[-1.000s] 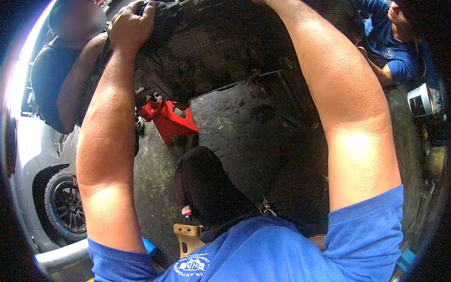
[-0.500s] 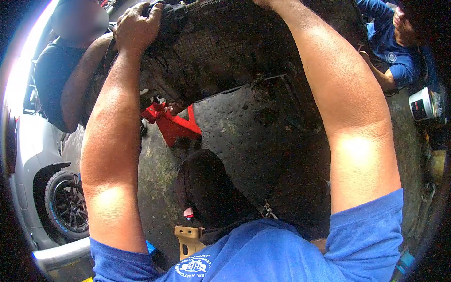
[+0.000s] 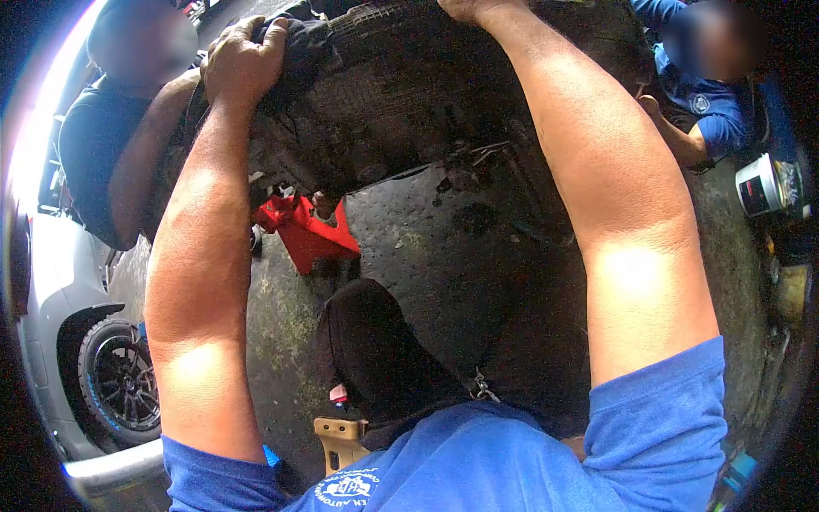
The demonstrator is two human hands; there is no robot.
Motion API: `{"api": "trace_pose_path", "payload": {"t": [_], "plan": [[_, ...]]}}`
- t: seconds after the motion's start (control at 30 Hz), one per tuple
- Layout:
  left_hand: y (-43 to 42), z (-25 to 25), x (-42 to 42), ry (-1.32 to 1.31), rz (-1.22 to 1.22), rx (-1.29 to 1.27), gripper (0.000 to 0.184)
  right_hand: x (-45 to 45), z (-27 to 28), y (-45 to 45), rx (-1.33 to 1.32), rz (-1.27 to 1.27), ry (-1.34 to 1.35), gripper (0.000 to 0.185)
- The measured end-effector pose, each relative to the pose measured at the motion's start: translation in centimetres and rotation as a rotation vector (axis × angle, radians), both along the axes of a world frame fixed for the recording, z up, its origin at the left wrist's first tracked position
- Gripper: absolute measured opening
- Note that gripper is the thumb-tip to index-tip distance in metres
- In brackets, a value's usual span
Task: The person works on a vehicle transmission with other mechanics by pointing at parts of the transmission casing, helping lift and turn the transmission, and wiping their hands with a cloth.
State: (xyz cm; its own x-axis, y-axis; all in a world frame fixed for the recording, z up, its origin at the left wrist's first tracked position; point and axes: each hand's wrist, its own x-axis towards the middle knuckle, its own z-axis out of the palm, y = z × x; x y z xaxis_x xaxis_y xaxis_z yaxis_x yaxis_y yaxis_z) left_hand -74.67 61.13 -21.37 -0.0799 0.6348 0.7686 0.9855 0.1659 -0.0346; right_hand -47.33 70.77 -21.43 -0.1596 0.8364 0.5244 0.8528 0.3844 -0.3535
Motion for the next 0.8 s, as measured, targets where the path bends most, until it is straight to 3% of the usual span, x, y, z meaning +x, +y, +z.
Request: {"api": "trace_pose_path", "payload": {"t": [0.47, 0.8], "plan": [[-0.3, 0.7, 0.7, -0.09, -0.014, -0.055, 0.053, 0.2, -0.3, 0.5, 0.029, -0.002, 0.013, 0.026], [-1.0, 1.0, 1.3, -0.106, -0.009, -0.053, 0.049, 0.5, -2.0, 3.1, 0.104, 0.13, 0.03, 0.027]]}}
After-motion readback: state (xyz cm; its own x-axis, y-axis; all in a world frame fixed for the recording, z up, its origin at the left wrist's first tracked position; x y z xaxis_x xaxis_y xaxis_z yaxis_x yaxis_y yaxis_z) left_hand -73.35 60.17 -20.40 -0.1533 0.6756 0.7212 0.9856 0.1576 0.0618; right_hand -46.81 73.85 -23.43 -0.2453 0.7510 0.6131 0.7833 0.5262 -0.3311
